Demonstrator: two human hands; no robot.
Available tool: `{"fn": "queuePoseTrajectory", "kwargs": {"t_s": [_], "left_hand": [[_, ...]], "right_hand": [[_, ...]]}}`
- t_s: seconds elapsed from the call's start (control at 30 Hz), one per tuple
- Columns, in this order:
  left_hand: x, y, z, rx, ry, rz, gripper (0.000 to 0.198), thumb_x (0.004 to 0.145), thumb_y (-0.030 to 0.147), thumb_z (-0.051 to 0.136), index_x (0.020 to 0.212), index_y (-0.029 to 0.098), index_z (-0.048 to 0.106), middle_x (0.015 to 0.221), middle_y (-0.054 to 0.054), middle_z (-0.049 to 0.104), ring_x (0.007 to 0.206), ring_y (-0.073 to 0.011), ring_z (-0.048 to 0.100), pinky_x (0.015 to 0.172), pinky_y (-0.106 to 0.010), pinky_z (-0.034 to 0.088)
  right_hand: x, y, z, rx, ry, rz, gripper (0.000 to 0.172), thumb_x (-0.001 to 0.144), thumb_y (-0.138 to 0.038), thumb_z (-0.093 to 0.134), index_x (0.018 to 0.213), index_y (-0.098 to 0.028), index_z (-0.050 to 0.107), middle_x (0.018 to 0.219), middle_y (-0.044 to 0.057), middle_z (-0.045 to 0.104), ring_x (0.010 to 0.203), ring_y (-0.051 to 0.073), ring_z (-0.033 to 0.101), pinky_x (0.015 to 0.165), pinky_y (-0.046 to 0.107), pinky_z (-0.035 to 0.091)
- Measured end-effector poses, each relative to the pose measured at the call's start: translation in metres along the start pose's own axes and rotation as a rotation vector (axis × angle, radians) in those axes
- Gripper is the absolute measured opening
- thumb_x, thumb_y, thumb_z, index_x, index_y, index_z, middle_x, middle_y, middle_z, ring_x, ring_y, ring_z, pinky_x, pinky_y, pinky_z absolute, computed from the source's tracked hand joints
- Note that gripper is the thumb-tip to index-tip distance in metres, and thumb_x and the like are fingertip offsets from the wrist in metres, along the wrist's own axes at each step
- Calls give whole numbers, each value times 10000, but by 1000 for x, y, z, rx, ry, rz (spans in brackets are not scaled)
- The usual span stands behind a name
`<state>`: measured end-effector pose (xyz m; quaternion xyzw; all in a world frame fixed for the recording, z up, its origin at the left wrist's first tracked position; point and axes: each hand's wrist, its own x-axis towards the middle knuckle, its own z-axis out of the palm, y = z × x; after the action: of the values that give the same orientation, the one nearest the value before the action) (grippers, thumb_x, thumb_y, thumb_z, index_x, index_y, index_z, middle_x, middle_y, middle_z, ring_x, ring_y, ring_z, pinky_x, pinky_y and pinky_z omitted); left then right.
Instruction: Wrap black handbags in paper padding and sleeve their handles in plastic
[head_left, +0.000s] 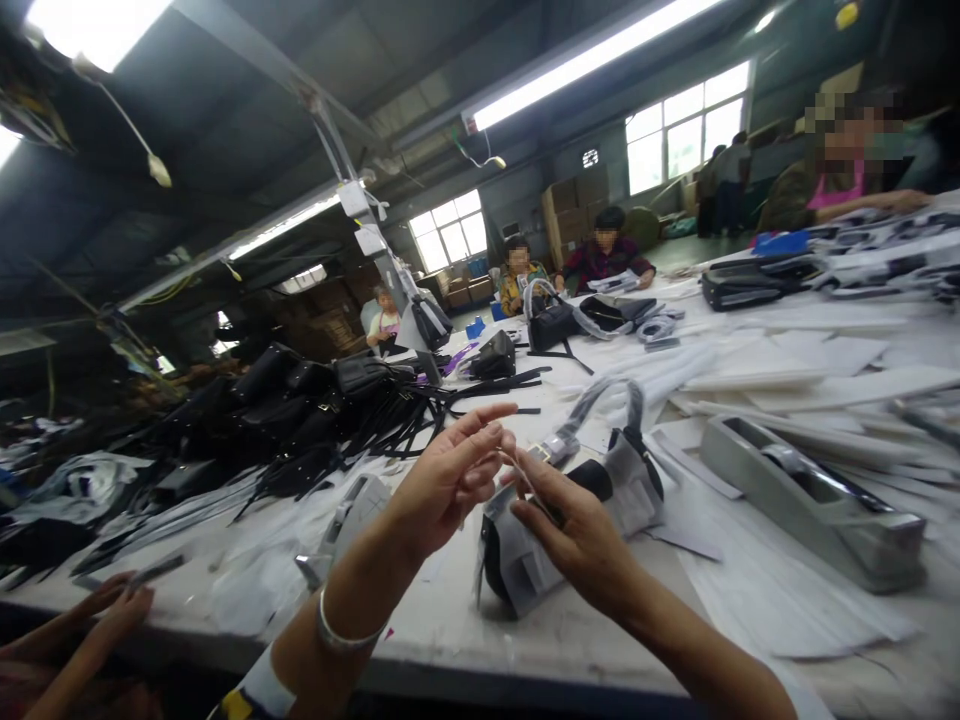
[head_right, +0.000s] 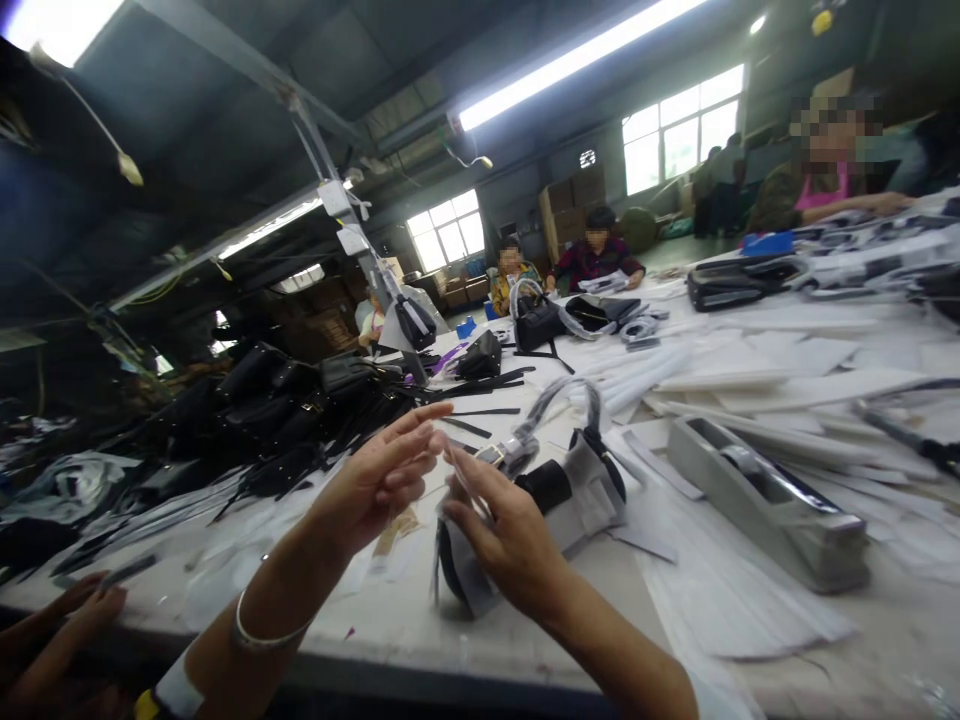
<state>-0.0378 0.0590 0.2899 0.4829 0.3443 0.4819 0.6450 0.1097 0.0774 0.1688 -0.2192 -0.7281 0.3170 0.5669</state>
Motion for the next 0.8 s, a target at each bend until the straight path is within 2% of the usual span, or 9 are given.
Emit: {"fn": "queuePoseTrajectory", "kwargs": {"t_s": [0.1,0.2,0.27,0.37,0.43,0.53,0.6,0.67,0.8], "left_hand": [[2,2,9,-39,-58,-21,305,886,125,658,1190,139,647,857,10,561,450,48,298,360,-57,218],[6,1,14,-60,-88,-32,288,886,99,644,1172,130,664,865,5,563,444,50,282,356,-63,211],[11,-2,16,-67,-101,-53,282,880,92,646,1159,126,671,865,4,563,438,50,271,351,-67,199],[16,-7,21,-63,-122,-102,292,865,106,669,1157,129,675,804,21,538,433,44,266,360,-69,211],[19,-10,25,-52,-143,-128,306,860,127,686,1165,136,675,723,45,495,428,37,260,371,-69,224],[21,-12,28,-38,-179,-129,310,860,147,691,1169,146,673,710,47,505,434,31,277,381,-72,231],[21,-13,23,-12,-180,-94,305,865,154,687,1169,154,669,786,22,567,454,34,313,393,-73,239],[20,-17,13,66,-173,-44,297,880,187,678,1175,163,660,840,3,611,480,28,373,426,-79,282],[18,-30,-22,406,-180,9,325,904,309,654,1195,167,640,841,-32,669,657,-84,594,625,-191,480]], "right_hand": [[-10,10,-6,-42,22,-36,455,998,-279,506,1451,-301,483,1483,33,503,1362,205,474,1152,363,389],[-23,15,-14,-53,13,-23,432,1020,-284,448,1450,-283,488,1495,42,489,1384,200,446,1169,367,361],[-30,13,-20,-71,17,-13,499,1000,-327,496,1492,-277,424,1534,52,433,1421,220,390,1192,394,318],[-32,1,-24,-67,91,0,744,909,-394,651,1549,-275,292,1571,73,370,1458,263,314,1212,445,263],[-29,-7,-22,2,121,25,820,870,-367,707,1554,-290,260,1502,83,472,1405,262,409,1181,453,322],[-24,-16,-17,220,121,140,699,899,-318,675,1508,-280,336,1148,62,712,1078,206,675,975,381,534],[-24,-18,-15,335,131,272,491,928,-342,633,1387,-237,493,892,30,740,827,166,718,760,288,585],[-27,-20,-17,398,142,402,353,921,-403,630,1209,-199,621,782,23,721,672,142,698,578,220,545],[-36,-17,-27,415,95,589,395,866,-522,652,1003,-156,707,723,42,713,486,118,639,380,179,417]]}}
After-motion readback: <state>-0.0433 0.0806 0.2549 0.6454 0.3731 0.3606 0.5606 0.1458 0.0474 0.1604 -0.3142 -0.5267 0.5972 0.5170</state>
